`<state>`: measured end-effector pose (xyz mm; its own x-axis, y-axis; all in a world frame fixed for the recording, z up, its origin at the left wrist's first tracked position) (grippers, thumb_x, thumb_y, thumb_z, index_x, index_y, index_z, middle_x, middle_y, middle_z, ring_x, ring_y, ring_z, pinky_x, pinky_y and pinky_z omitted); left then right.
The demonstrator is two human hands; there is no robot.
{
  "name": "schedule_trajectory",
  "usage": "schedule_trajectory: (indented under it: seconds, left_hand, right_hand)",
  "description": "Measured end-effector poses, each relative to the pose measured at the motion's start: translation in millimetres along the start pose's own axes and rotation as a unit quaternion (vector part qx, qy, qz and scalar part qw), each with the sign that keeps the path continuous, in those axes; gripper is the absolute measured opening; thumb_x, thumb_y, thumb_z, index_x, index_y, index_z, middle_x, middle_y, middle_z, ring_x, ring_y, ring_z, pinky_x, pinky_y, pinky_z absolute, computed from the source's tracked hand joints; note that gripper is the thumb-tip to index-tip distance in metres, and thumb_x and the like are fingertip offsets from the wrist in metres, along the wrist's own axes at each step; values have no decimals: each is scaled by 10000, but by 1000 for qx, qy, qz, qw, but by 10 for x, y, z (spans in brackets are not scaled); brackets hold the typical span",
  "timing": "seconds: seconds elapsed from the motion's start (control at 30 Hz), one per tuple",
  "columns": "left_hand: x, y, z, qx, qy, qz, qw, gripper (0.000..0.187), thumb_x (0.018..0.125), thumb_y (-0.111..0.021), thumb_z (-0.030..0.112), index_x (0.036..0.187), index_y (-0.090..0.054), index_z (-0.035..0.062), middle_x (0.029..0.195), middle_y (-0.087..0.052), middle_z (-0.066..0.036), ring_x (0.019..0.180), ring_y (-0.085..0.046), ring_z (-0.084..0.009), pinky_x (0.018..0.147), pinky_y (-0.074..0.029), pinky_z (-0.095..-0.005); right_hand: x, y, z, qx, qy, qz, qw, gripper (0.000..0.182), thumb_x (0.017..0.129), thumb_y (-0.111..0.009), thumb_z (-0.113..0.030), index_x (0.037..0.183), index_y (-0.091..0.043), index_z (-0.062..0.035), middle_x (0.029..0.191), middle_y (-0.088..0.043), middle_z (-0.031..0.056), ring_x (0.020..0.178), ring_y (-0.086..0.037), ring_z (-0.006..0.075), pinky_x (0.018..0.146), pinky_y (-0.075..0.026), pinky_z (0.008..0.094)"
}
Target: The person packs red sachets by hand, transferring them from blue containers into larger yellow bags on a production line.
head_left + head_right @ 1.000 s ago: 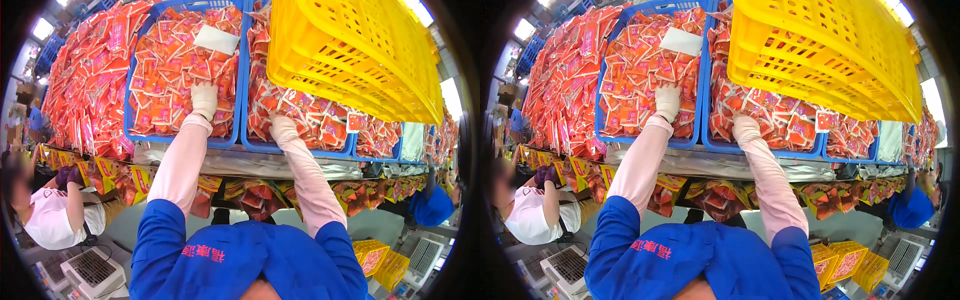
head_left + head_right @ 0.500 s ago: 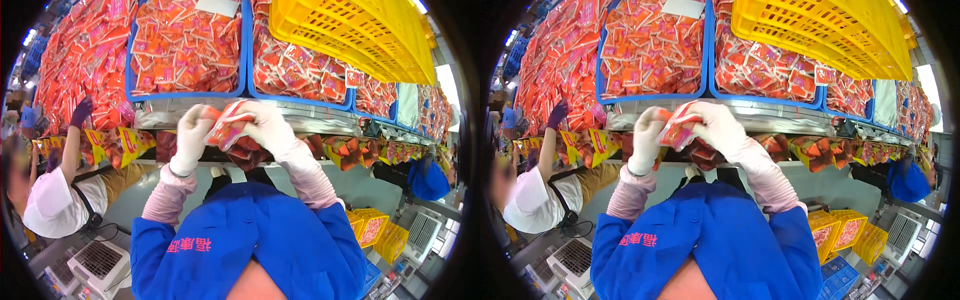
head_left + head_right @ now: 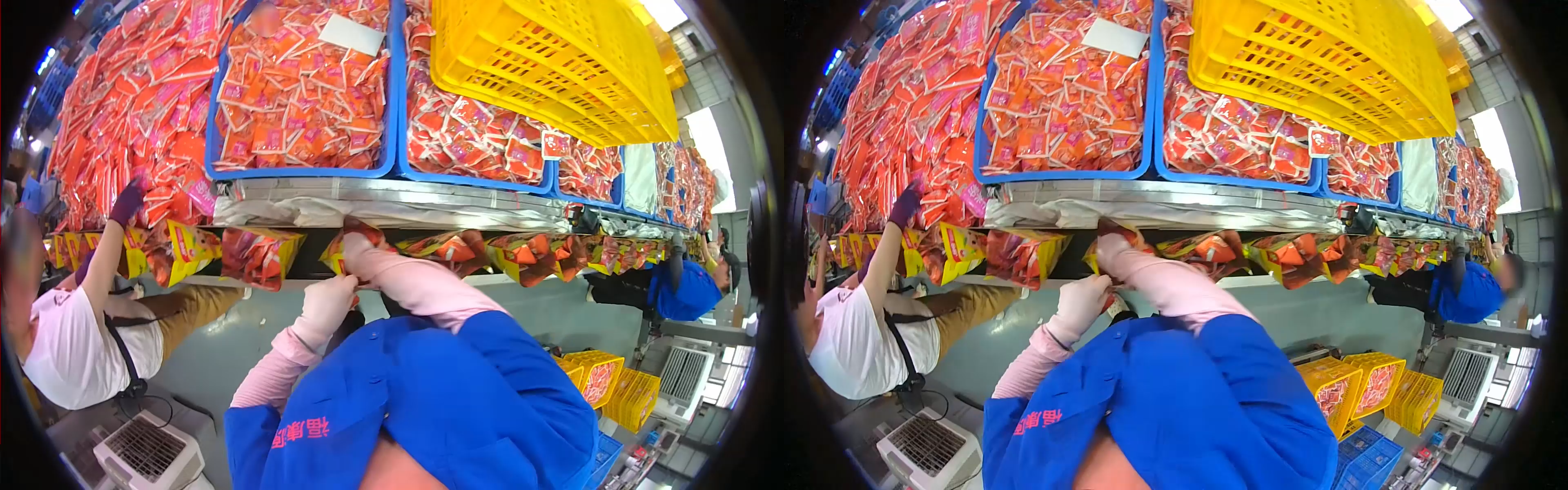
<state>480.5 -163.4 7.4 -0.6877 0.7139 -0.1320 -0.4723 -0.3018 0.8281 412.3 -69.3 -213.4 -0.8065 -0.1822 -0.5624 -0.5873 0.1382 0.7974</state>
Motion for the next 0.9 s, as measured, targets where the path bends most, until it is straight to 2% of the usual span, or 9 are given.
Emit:
schedule_trajectory:
  seconds: [0.03,0.13,0.2,0.3,0.43,0.57,0.67,0.83,0.9]
  left_hand:
    - [13,-5,-62,6,23,7,1000,103,874,-648,192,958,-675,137,824,-702,-96,754,-702,-321,620,-538,-435]
    - [-5,190,-175,-21,66,25,997,127,874,-655,182,985,-685,126,869,-722,-104,769,-706,-323,644,-551,-423]
    - [-18,444,-244,-122,105,92,983,165,873,-655,123,1028,-693,82,887,-730,-122,784,-717,-303,684,-562,-395]
    - [59,825,-56,-321,135,137,927,175,861,-591,-69,1006,-684,-34,868,-679,-92,814,-657,-149,762,-518,-284]
    - [571,845,545,-444,55,120,886,169,858,-589,-103,961,-693,-19,863,-661,-76,796,-612,-141,749,-487,-258]
    - [860,491,826,-302,-137,113,937,178,803,-644,-72,947,-686,24,852,-658,-102,787,-655,-245,688,-523,-335]
    - [877,-98,600,15,-164,-3,986,300,746,-739,158,1029,-669,88,980,-674,-88,964,-657,-281,892,-514,-412]
    - [456,396,638,31,-227,18,973,420,658,-810,296,988,-659,87,1140,-652,-63,1174,-580,-278,1077,-399,-524]
    - [278,333,499,162,-254,-83,950,305,718,-752,256,963,-657,103,1094,-652,-56,1175,-581,-269,1112,-382,-558]
  right_hand:
    - [322,-367,-87,-13,28,106,994,251,859,-657,-233,1043,-783,-117,1068,-753,143,933,-739,303,817,-575,446]
    - [-845,1299,-293,91,126,-108,982,321,850,-666,-274,1118,-749,-120,1076,-732,171,985,-713,331,884,-551,458]
    - [-1480,2250,95,183,177,17,967,322,830,-662,-263,1114,-749,-139,1030,-731,179,974,-712,328,871,-557,432]
    - [-1612,2915,1703,129,-165,237,949,280,842,-671,-270,1066,-722,-109,949,-730,162,947,-706,342,872,-549,463]
    - [-886,2245,3252,-3,-264,355,897,459,840,-677,-210,1271,-584,-84,1106,-691,253,1087,-663,386,908,-537,480]
    - [-1232,2535,2965,78,-302,258,914,348,908,-587,-184,1234,-637,-74,1220,-674,204,1114,-663,392,910,-536,498]
    - [-1258,2394,2904,-30,-309,182,933,400,873,-668,-218,1248,-666,-78,1154,-716,196,1109,-681,368,931,-546,478]
    - [-864,2223,3082,62,-327,73,940,439,835,-686,-251,1210,-674,-24,1233,-671,239,1179,-649,344,977,-526,457]
    - [-642,2076,3213,5,-300,100,949,374,841,-652,-250,1164,-711,-72,1188,-694,211,1135,-667,348,977,-521,462]
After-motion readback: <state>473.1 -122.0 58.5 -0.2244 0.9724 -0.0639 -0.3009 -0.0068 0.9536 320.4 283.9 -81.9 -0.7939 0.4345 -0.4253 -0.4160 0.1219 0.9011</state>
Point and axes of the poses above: each hand's wrist, its own x-axis towards the middle knuckle, its own y-axis out of the back of the hand, z = x × y, the point moved 5 cm from there along x, towards the middle knuckle
